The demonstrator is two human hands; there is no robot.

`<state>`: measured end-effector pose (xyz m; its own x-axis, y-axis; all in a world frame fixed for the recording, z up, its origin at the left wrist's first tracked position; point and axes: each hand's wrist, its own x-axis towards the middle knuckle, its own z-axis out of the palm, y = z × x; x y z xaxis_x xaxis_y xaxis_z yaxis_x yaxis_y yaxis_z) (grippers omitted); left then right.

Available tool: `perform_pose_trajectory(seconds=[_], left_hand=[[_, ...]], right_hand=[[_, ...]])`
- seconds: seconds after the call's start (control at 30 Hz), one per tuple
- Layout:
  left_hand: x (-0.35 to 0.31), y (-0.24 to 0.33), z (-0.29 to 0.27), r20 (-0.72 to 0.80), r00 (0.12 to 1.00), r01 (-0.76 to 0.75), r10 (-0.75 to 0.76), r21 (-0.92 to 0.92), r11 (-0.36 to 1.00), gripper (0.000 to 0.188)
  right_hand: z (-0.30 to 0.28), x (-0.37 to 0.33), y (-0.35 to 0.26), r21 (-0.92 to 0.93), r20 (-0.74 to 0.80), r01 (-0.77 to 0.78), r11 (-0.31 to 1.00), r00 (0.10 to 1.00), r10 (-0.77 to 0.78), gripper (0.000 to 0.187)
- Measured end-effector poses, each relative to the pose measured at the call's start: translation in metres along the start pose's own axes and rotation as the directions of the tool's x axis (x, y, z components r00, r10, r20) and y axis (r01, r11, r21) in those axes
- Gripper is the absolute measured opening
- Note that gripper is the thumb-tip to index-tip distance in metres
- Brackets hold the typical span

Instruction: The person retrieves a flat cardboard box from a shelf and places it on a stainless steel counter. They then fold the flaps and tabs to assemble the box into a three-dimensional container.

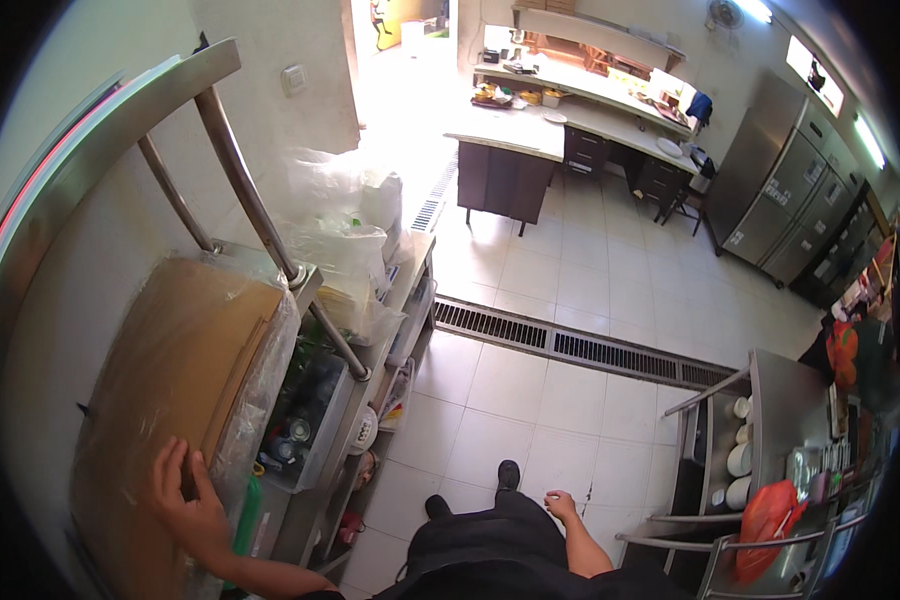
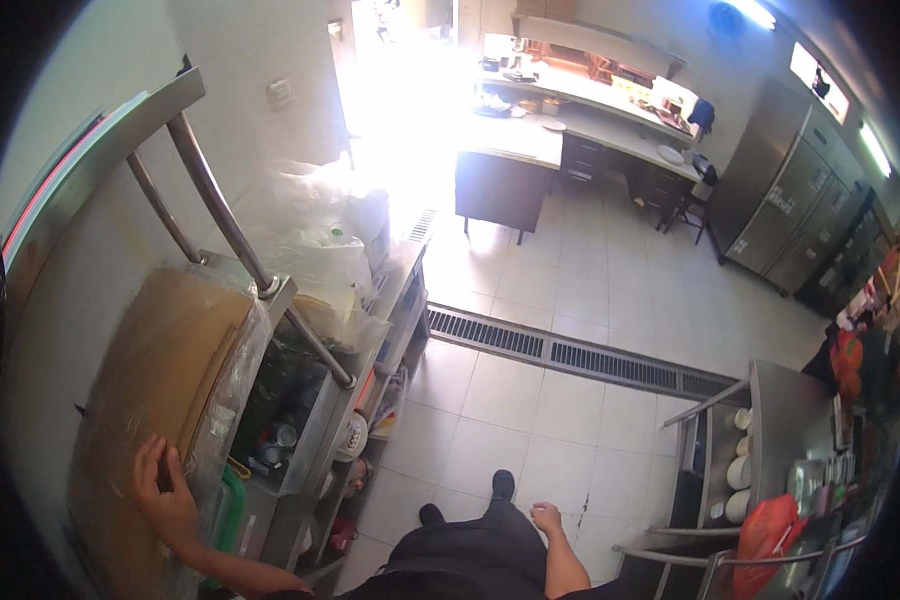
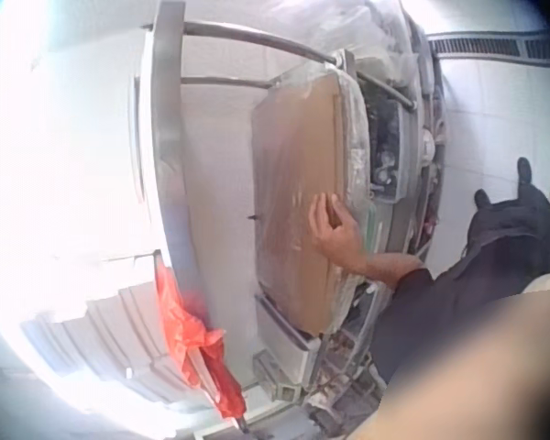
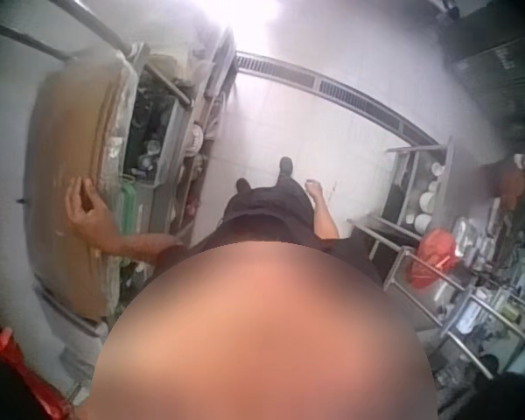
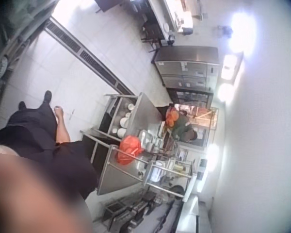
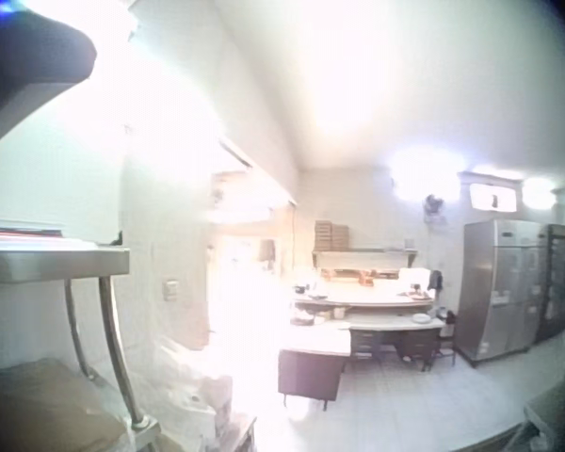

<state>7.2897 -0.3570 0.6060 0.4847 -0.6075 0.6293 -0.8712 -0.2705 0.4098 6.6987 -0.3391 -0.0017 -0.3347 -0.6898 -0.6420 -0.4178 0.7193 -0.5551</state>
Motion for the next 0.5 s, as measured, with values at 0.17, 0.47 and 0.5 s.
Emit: perform_pose_trajectory(seconds=[0.17,0.47,0.5], left_hand=[[-0.001,0.009,0.004,0.01,0.999,0.038,-0.038,0.0,0.999,0.021],[0.012,-0.04,-0.007,-0.209,0.978,0.002,0.027,0.137,0.991,0.025],[0.013,-0.066,-0.02,-0.266,0.957,-0.061,0.114,0.2,0.978,0.023]], right_hand=[[-0.002,-0.03,0.027,-0.18,0.072,-0.047,0.983,0.996,0.061,0.029],[-0.01,-0.006,0.046,-0.169,0.016,-0.03,0.985,0.999,0.034,0.036],[0.0,-0.004,0.031,-0.167,0.051,-0.025,0.986,0.998,0.034,0.037]])
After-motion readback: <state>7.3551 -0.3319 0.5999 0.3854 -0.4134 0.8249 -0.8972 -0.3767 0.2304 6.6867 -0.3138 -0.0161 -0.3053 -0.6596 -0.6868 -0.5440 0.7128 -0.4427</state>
